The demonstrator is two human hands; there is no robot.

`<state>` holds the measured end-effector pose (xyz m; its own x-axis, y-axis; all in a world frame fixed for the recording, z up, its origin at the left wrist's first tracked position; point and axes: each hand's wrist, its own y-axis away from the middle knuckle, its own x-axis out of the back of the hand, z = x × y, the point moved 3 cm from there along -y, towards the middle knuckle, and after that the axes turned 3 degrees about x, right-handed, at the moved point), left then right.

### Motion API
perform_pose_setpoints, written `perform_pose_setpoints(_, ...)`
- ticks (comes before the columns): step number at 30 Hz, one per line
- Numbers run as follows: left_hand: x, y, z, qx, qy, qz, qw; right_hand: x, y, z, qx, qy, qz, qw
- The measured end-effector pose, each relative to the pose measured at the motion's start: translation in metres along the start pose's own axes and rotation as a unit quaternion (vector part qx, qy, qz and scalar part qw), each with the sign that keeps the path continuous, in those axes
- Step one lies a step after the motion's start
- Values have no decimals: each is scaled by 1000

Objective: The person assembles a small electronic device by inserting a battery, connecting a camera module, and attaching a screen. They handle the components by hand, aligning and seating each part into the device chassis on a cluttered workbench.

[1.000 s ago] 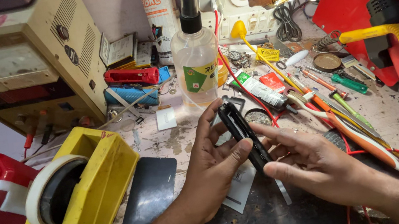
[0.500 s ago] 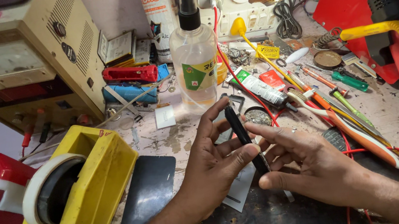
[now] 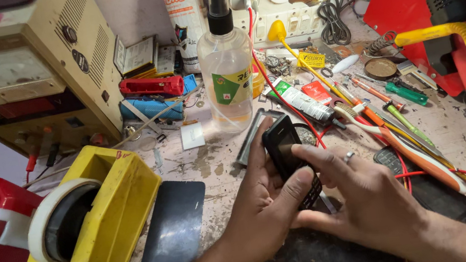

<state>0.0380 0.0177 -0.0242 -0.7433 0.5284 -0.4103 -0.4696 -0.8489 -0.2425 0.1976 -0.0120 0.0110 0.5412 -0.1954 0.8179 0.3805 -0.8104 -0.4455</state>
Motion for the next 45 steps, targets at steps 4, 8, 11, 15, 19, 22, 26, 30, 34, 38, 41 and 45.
perform_pose_setpoints(4,5,-5,5,-43,-105,40,993,7,4,-8,131,66,42,988)
perform_pose_setpoints(8,6,2,19,-71,-195,0,978,19,-1,9,30,-150,105,983)
perform_pose_setpoints(11,-3,8,25,-84,-299,-36,950,26,2,16,-1,-239,133,962)
perform_pose_setpoints(15,-10,12,33,-175,-345,-74,919,28,6,16,38,-208,130,969)
perform_pose_setpoints(19,-9,12,33,-179,-352,-73,916,27,8,24,18,-293,106,950)
perform_pose_setpoints(22,-9,14,34,-200,-354,-83,910,27,11,28,4,-273,105,956)
perform_pose_setpoints(26,-9,16,37,-199,-346,-99,912,28,12,27,-6,-287,88,954)
perform_pose_setpoints(30,-9,15,41,-182,-359,-95,911,29,7,18,14,-252,90,963)
perform_pose_setpoints(34,-13,12,41,-184,-470,-69,860,29,7,5,83,-126,101,983)
perform_pose_setpoints(38,-10,14,45,-184,-479,-50,857,29,7,10,52,-176,119,976)
perform_pose_setpoints(41,-7,15,51,-228,-455,-52,859,26,6,18,29,-281,116,952)
perform_pose_setpoints(45,-6,12,46,-162,-446,-39,879,17,7,26,-59,-347,81,932)
